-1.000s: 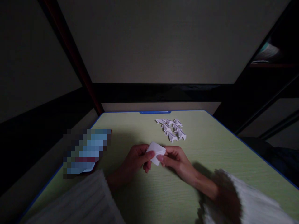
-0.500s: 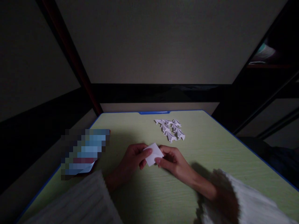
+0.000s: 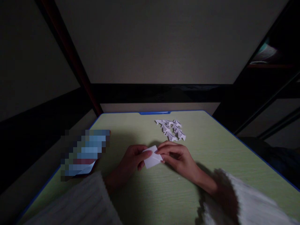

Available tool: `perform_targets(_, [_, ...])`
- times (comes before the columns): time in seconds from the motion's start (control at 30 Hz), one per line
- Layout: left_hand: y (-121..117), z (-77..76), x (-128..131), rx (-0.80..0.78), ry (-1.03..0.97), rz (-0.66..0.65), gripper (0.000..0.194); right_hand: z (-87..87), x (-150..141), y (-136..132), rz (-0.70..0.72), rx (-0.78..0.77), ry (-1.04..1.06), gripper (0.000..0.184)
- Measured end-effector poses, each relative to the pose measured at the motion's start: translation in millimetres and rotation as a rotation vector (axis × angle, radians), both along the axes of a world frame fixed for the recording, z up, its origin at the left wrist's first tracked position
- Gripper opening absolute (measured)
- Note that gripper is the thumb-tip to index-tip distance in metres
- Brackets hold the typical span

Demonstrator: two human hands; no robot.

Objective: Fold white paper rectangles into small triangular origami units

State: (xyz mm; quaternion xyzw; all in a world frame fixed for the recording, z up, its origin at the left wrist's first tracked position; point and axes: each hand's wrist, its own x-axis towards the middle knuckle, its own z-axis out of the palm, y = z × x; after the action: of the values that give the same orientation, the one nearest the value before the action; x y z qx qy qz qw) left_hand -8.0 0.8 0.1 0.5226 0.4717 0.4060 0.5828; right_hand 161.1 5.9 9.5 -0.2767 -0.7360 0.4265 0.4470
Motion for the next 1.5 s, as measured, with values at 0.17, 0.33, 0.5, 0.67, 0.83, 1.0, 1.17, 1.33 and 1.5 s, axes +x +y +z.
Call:
perform_targets(0.17, [-2, 3.4, 1, 0.004, 0.055, -0.012, 0.025, 0.9, 5, 5, 0.056, 0.065, -0.044, 0.014])
perform_targets(0.33, [-3, 4.2, 1, -0.018, 0.116, -0.017, 0.026, 2.3, 6, 5, 0.078, 0.029, -0.046, 0.010])
perform_targets(0.5, [-3, 5.0, 2, -0.003, 0.178, -0.050, 0.028, 2.2, 3, 4, 0.083, -0.090, 0.009, 0.006])
perform_targets(0.67, [-4, 7.1, 3, 0.019, 0.212, -0.071, 0.029, 0.0, -2, 2, 0.114, -0.252, 0.143, 0.005])
perform_targets(0.83, [-3, 5.4, 3, 0.032, 0.215, -0.080, 0.028, -1.1, -6, 3, 0.070, -0.444, 0.179, 0.006])
perform_targets(1.0, [-4, 6.3, 5, 0.049, 0.229, -0.086, 0.027, -3.4, -8, 1, -0.050, -0.580, 0.204, 0.011])
perform_targets(1.17, [-3, 6.4, 5, 0.039, 0.232, -0.107, 0.026, -5.4, -8, 0, -0.100, -0.625, 0.218, 0.012])
perform_targets(1.33, [-2, 3.9, 5, 0.021, 0.246, -0.137, 0.027, -3.8, -10, 2, -0.119, -0.606, 0.225, 0.011])
perform_targets(1.5, [-3, 5.8, 6, 0.039, 0.249, -0.115, 0.027, -4.2, -10, 2, -0.098, -0.594, 0.243, 0.007])
